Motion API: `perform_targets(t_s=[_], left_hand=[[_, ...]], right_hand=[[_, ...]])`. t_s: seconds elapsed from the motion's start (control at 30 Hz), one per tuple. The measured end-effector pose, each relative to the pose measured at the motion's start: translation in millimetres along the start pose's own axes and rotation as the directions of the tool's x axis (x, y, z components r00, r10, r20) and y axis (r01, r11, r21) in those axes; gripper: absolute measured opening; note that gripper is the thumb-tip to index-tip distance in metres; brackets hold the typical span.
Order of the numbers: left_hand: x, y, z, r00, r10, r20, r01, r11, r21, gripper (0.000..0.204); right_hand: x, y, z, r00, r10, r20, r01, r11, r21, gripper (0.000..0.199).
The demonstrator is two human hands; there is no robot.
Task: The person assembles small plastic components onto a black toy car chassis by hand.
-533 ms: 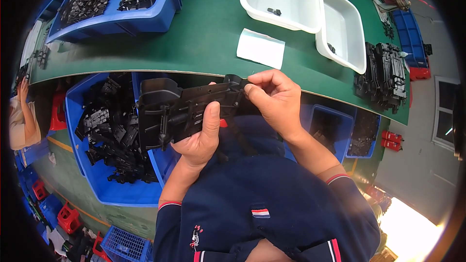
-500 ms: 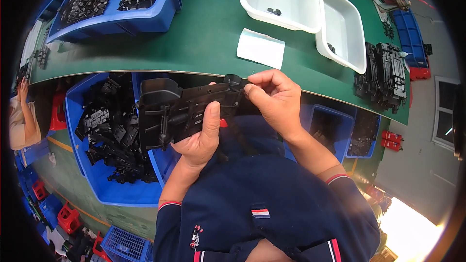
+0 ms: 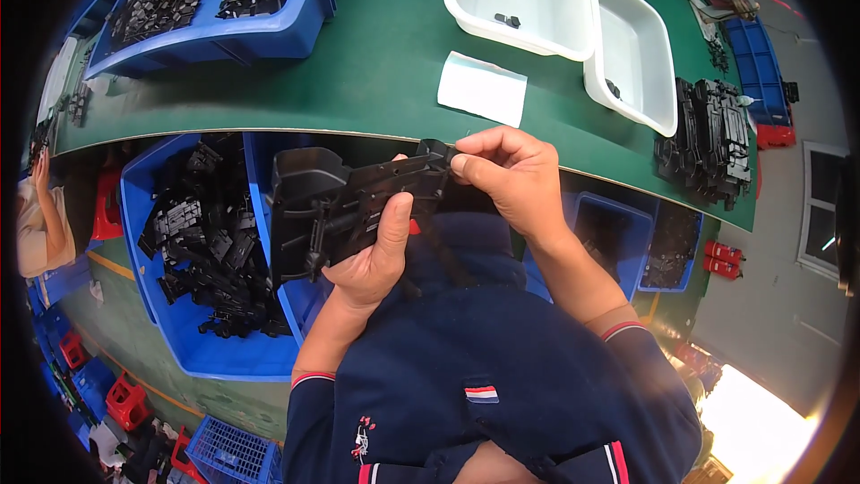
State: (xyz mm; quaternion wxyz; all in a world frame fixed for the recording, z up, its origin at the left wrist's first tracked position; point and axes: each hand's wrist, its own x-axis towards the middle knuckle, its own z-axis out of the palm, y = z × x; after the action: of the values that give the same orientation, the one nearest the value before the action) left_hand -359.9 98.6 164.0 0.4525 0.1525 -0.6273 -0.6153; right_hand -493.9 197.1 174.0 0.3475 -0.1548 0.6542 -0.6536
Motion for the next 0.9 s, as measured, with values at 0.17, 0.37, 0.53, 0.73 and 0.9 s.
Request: perform_targets(t_s=[0.17,0.37,0.53,0.73,0.9], left_hand=[[1,-1,1,0.999,0.047,0.019,-0.047,0.998,0.047,0.02],[2,-1,3,0.999,0.034,-0.04,-0.036,0.999,-0.03,0.021],[1,-3,3,0.998,0.048,-0.027,-0.049,0.999,-0.014,0.023],[0,-2,2,0.999,0.04,-0.005,-0.04,0.999,0.0,0.024],[-1,-3,0,1.0,0.014,-0.008,-0.014,1.0,-0.005,0.025]], right_hand=[[1,6,-1,0.999,-0.033,-0.011,0.033,0.999,-0.006,0.01],[-2,10,2,0.994,-0.091,-0.063,0.089,0.995,-0.042,0.009],[-3,12,2,0.99,-0.115,-0.078,0.108,0.991,-0.083,0.008],[0,8,-1,0.997,-0.069,-0.035,0.066,0.994,-0.086,0.008],[6,1,-7,0.992,0.114,0.055,-0.114,0.993,-0.004,0.01]])
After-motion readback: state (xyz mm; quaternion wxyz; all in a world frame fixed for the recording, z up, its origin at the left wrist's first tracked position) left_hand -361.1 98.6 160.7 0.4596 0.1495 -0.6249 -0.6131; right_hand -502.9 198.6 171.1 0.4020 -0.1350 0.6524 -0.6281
